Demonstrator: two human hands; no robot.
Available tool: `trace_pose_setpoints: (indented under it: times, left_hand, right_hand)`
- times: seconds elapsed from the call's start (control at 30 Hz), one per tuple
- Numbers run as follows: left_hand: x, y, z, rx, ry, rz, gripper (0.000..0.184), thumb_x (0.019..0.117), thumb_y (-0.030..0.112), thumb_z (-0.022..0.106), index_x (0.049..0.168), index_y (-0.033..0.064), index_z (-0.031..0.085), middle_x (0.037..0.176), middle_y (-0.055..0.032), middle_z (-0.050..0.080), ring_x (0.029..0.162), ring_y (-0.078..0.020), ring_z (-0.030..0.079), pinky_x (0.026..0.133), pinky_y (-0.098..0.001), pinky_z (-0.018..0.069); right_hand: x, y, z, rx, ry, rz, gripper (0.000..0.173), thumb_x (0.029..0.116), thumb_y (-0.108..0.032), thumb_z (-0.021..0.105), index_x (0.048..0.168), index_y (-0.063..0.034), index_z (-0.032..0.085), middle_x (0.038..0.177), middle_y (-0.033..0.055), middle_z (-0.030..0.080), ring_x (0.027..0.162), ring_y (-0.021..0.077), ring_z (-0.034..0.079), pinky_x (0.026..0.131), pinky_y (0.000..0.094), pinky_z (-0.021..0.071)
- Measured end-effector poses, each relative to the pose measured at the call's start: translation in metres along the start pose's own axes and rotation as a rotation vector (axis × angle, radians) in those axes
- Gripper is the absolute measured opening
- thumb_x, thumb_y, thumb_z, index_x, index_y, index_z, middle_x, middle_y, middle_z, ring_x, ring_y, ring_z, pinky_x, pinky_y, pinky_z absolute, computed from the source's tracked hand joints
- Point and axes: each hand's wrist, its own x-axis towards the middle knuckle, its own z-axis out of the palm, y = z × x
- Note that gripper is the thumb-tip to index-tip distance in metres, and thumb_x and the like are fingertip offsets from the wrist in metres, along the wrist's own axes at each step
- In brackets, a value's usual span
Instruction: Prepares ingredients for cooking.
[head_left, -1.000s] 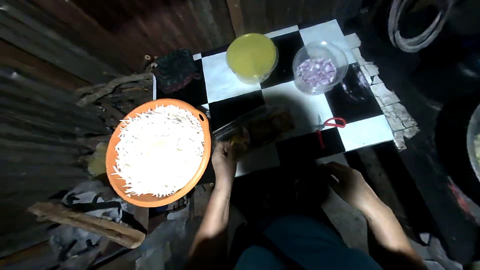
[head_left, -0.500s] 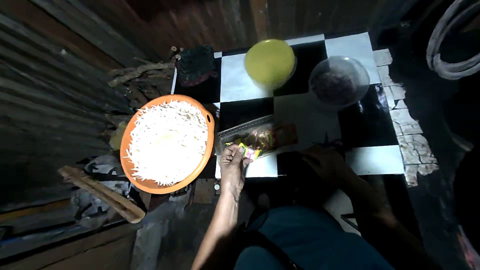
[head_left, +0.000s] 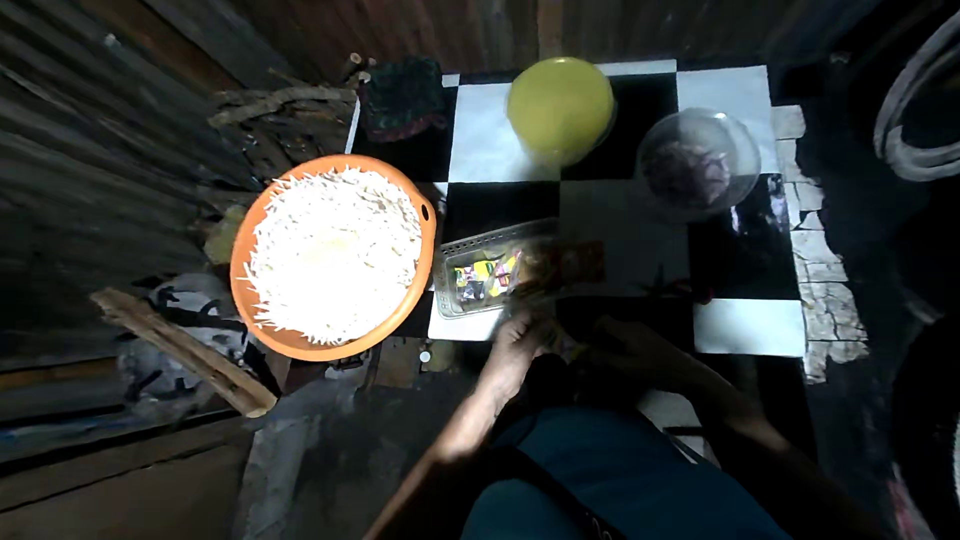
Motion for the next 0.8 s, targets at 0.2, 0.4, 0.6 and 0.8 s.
trace_pose_setpoints:
  times: [0.2, 0.4, 0.6, 0.8]
  left_hand:
    - [-0.012, -0.008, -0.001, -0.044, -0.031, -0.143, 0.014, 0.1049, 0.004, 0.048, 0.113, -0.0038, 0.057, 0.096, -0.0084, 0.068, 0.084, -0.0182, 0.071, 0.08, -0.0383, 0.0627]
    - [-0.013, 0.013, -0.014, 0.359, -0.262, -0.034, 0.032, 0.1022, 0.012, 0.053, 0.13, -0.0027, 0.059, 0.113, -0.0067, 0.067, 0.098, -0.0094, 0.066, 0.087, -0.0289, 0.0567]
    - [-0.009, 0.038, -0.006, 0.984, -0.516, -0.14, 0.036, 0.1008, 0.031, 0.063, 0.127, 0.0056, 0.065, 0.116, -0.0106, 0.07, 0.108, -0.0177, 0.066, 0.099, -0.0407, 0.0525]
    - [-0.007, 0.03, 0.003, 1.218, -0.575, -0.2, 0.029, 0.1036, 0.029, 0.056, 0.113, 0.0059, 0.071, 0.109, -0.0145, 0.07, 0.108, -0.0302, 0.066, 0.097, -0.0551, 0.0501]
  right_hand:
    - [-0.003, -0.001, 0.02, 0.051, -0.1, 0.102, 0.033, 0.1031, -0.032, 0.06, 0.111, -0.0015, 0.066, 0.088, 0.0071, 0.065, 0.077, 0.0097, 0.061, 0.072, 0.0296, 0.0536]
    - [-0.007, -0.018, 0.024, -0.159, -0.124, 0.092, 0.034, 0.107, -0.028, 0.054, 0.121, 0.0016, 0.064, 0.1, 0.019, 0.069, 0.092, 0.0289, 0.068, 0.085, 0.0481, 0.0555]
    - [-0.001, -0.043, 0.028, -0.373, -0.189, 0.145, 0.034, 0.1065, -0.03, 0.054, 0.12, -0.0007, 0.065, 0.106, 0.0207, 0.069, 0.102, 0.0386, 0.068, 0.09, 0.0608, 0.0518]
    - [0.006, -0.058, 0.03, -0.497, -0.236, 0.188, 0.034, 0.1093, -0.027, 0.046, 0.119, -0.0018, 0.066, 0.11, 0.0213, 0.069, 0.106, 0.0401, 0.067, 0.09, 0.0617, 0.0506]
